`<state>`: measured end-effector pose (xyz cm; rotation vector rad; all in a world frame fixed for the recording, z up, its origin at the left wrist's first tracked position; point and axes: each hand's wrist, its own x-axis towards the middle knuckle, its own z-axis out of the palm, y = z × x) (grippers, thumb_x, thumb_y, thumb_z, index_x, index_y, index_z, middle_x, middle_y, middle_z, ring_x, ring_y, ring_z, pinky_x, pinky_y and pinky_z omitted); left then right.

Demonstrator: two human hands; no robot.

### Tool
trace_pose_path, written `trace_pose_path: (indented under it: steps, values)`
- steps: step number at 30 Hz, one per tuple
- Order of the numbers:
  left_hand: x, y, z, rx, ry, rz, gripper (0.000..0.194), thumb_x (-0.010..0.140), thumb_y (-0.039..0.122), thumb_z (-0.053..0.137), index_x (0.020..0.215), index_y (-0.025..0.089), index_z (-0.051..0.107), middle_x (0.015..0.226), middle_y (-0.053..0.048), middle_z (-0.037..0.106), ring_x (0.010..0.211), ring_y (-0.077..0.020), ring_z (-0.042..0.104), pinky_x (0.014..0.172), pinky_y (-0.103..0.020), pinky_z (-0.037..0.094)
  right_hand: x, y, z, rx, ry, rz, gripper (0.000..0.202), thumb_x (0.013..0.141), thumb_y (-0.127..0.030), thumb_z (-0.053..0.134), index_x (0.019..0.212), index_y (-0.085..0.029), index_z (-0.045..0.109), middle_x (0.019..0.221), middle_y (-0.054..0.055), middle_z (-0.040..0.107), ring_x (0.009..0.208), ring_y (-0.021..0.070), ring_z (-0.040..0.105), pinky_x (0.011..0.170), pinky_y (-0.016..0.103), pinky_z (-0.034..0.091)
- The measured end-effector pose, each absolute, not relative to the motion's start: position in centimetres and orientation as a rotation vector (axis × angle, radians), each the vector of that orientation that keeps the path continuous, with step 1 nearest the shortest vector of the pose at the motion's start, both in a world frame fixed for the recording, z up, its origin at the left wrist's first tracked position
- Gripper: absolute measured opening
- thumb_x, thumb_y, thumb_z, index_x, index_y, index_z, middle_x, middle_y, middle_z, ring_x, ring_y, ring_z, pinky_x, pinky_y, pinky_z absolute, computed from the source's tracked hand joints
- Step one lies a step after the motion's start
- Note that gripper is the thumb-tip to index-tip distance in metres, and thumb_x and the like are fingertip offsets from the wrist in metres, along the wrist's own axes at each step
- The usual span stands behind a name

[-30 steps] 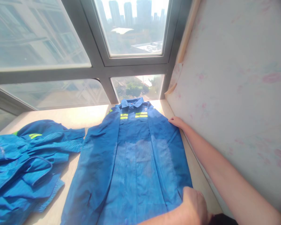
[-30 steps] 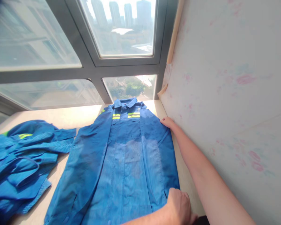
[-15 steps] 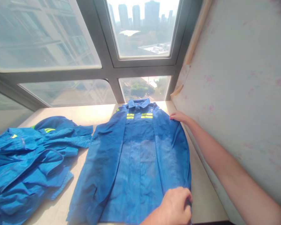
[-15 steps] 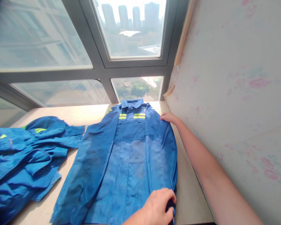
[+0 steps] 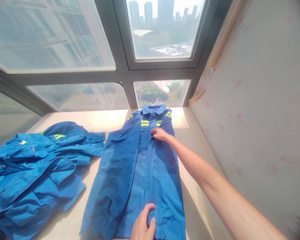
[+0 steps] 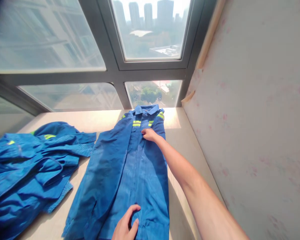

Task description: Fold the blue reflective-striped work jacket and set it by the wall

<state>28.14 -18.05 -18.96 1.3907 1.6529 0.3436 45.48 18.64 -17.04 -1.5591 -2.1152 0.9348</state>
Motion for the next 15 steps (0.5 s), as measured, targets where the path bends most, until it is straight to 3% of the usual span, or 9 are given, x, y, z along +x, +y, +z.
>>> trace_pose_path:
  steps: [5, 9, 11, 15]
  values:
    - [28.5, -17.1, -18.1, 1.499, 1.636, 0.184, 0.035, 0.091, 0.031, 0.042, 0.115, 0.025, 0.066, 0.118, -0.004, 0.073, 0.113, -0.0213, 0.068, 0.101, -0.032, 0.05, 46.9, 16.8, -19.5, -1.552, -2.167, 0.681, 0.059, 0.08, 0.002, 0.041, 0.131, -0.015, 0.065, 0.137, 0.009, 0.063, 0.129, 0.0222, 0.054, 0.112, 0.031, 0.04]
    - [28.6, -16.4, -17.6, 1.563, 1.624, 0.109, 0.029, 0.092, 0.025, 0.04, 0.108, 0.025, 0.064, 0.109, -0.004, 0.074, 0.105, -0.021, 0.069, 0.093, -0.032, 0.051, 49.0, 18.2, -19.2, -1.64, -2.359, 0.309, 0.061, 0.086, -0.003, 0.041, 0.142, -0.019, 0.057, 0.15, 0.011, 0.05, 0.131, 0.0301, 0.047, 0.109, 0.041, 0.04]
    - [28.7, -16.4, -17.7, 1.605, 1.616, 0.104, 0.03, 0.092, 0.02, 0.038, 0.108, 0.025, 0.063, 0.109, -0.004, 0.073, 0.103, -0.0204, 0.07, 0.091, -0.031, 0.051, 49.5, 19.1, -19.0, -1.68, -2.492, 0.168, 0.056, 0.088, -0.006, 0.043, 0.139, -0.021, 0.061, 0.142, 0.013, 0.057, 0.125, 0.0325, 0.049, 0.104, 0.044, 0.042]
    - [28.9, -17.1, -18.2, 1.685, 1.608, 0.112, 0.032, 0.092, 0.016, 0.037, 0.108, 0.025, 0.063, 0.104, -0.004, 0.073, 0.097, -0.0193, 0.071, 0.086, -0.028, 0.052, 49.0, 20.8, -18.7, -1.685, -2.529, 0.147, 0.039, 0.095, -0.014, 0.041, 0.111, -0.02, 0.076, 0.11, 0.015, 0.07, 0.116, 0.0321, 0.052, 0.099, 0.04, 0.042]
